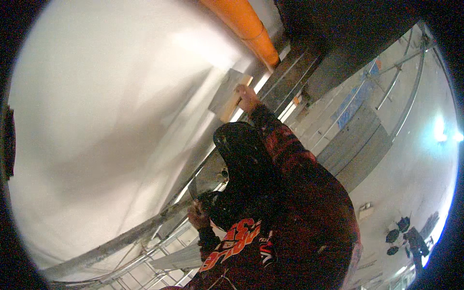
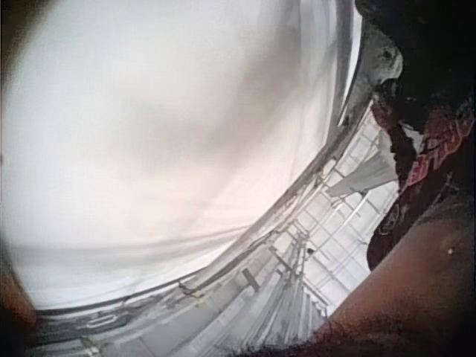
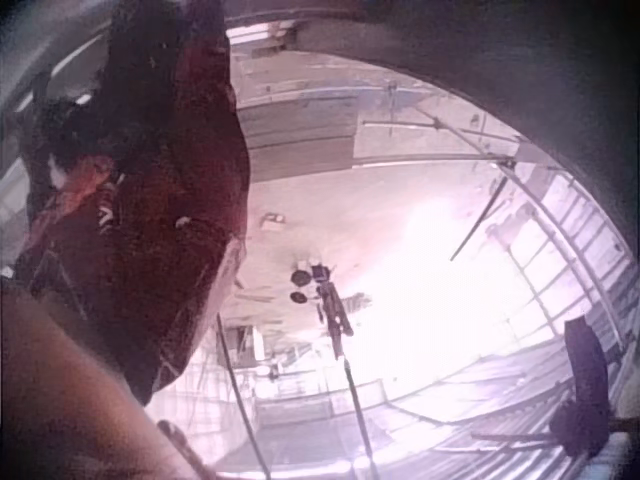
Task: The person applies plaster to a ceiling using a hawk and trowel. They repeatedly scoop plaster from the hawk and spread it onto the ceiling surface, smoothing the material with the trowel.
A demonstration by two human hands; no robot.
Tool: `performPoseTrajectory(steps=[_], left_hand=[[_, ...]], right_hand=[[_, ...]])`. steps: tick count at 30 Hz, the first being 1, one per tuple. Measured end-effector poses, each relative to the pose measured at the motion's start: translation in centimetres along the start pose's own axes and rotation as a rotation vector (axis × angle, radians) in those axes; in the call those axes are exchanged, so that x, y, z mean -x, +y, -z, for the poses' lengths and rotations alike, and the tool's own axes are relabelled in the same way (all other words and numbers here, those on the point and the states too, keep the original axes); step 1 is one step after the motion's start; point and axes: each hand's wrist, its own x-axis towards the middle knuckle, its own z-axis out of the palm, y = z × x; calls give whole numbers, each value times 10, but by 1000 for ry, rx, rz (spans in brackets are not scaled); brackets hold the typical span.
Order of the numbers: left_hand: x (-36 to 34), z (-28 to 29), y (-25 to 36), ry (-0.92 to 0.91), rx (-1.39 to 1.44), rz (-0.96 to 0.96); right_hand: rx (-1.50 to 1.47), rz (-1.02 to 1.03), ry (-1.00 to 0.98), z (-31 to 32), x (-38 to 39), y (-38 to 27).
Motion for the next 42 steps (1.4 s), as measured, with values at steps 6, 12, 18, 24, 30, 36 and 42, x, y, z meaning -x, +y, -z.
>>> performPoseTrajectory(steps=[6,12,18,24,30,36,42], left_hand=[[27,-8,7,-51,56,-1],[21,-7,13,-71,38,30],[24,-2,11,-203,-8,198],[46,-16,-6,-39,134,46],[45,-40,-8,85,256,29],[38,-51,3,215,158,-77],[33,-33,24,92,446,28]], right_hand=[[218,-272,-281,-67,-11,89],[403,-402,-522,-152,-19,122],[84,-486,-259,-242,-13,122],[-698,-640,105,-224,-57,68],[-752,-681,37,-130,-132,-76],[166,196,264,-11,-224,-235],[8,868,348,106,-264,-359]])
